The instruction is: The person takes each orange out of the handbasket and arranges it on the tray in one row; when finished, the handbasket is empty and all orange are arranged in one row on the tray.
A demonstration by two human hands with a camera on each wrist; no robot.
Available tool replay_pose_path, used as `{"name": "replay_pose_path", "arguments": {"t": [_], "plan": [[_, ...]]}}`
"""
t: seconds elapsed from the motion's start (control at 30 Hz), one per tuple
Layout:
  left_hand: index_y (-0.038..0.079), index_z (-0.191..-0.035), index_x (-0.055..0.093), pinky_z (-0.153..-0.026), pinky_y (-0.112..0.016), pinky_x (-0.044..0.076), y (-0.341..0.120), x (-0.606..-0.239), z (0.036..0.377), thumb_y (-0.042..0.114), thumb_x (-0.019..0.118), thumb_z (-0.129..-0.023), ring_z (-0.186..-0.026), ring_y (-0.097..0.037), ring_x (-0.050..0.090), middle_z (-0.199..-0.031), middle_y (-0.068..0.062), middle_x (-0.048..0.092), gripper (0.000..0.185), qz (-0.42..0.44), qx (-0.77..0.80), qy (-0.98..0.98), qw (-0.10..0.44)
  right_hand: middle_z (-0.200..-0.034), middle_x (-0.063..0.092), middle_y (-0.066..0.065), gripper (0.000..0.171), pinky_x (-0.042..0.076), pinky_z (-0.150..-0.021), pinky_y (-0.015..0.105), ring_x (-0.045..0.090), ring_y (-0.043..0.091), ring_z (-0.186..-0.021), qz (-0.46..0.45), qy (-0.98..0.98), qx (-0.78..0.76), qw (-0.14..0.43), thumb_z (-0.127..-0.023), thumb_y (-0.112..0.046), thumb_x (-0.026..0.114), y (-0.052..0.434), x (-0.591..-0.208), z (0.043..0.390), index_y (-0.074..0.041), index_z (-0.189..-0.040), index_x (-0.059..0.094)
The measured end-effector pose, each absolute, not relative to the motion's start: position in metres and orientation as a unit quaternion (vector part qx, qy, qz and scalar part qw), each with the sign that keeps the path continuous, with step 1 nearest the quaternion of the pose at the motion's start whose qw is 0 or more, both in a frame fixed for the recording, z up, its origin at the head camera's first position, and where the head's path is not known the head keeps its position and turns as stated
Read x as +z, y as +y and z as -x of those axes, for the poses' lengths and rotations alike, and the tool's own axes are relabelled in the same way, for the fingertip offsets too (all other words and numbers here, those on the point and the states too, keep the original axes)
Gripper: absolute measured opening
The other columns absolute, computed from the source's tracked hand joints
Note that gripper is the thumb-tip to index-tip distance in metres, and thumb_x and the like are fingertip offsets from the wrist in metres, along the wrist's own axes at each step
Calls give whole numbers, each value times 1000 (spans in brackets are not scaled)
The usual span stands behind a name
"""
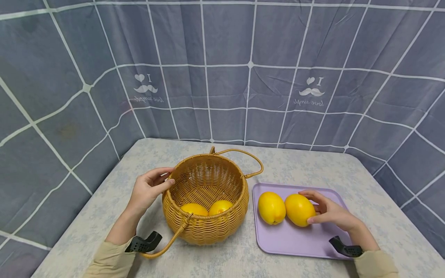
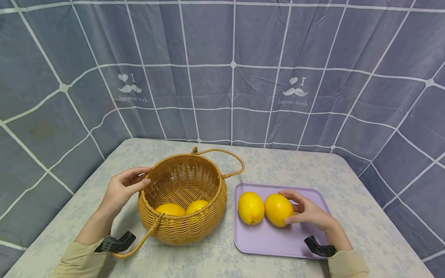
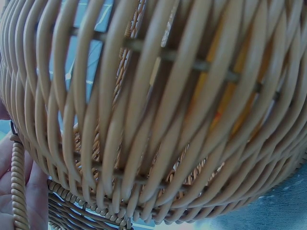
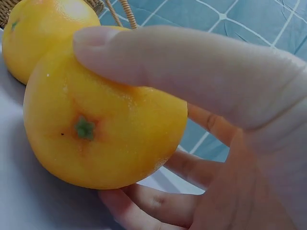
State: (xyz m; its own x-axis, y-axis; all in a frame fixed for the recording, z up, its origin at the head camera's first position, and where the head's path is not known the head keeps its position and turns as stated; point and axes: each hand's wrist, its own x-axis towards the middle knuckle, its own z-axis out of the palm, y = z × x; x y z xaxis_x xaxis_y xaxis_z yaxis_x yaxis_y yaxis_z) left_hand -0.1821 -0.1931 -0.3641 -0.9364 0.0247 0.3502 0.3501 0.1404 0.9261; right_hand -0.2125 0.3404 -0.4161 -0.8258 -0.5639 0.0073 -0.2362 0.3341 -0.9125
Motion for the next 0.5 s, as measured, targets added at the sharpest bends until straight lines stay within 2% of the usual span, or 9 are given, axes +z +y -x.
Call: {"name": "replay_pose_path", "arguments": {"t": [0.23,0.5], "plan": [[-5,-117,61,-89,-23,51,-194,-364,182,5,67,-87,-110,-1,55,-119,-12,59,32,125,-640,-748,127,-131,45,-12,69,46,-91,19,44,1,-116,233,812,-513,153,-80,-8,71,338,-417,212,-4,-139,36],[-3,-117,62,-89,-23,51,-193,-364,182,5,67,-87,-110,-1,55,-120,-14,59,31,123,-639,-749,128,-136,37,19,69,46,-89,21,43,2,-114,222,824,-500,145,-79,-11,72,333,-415,209,-4,-136,34]]}}
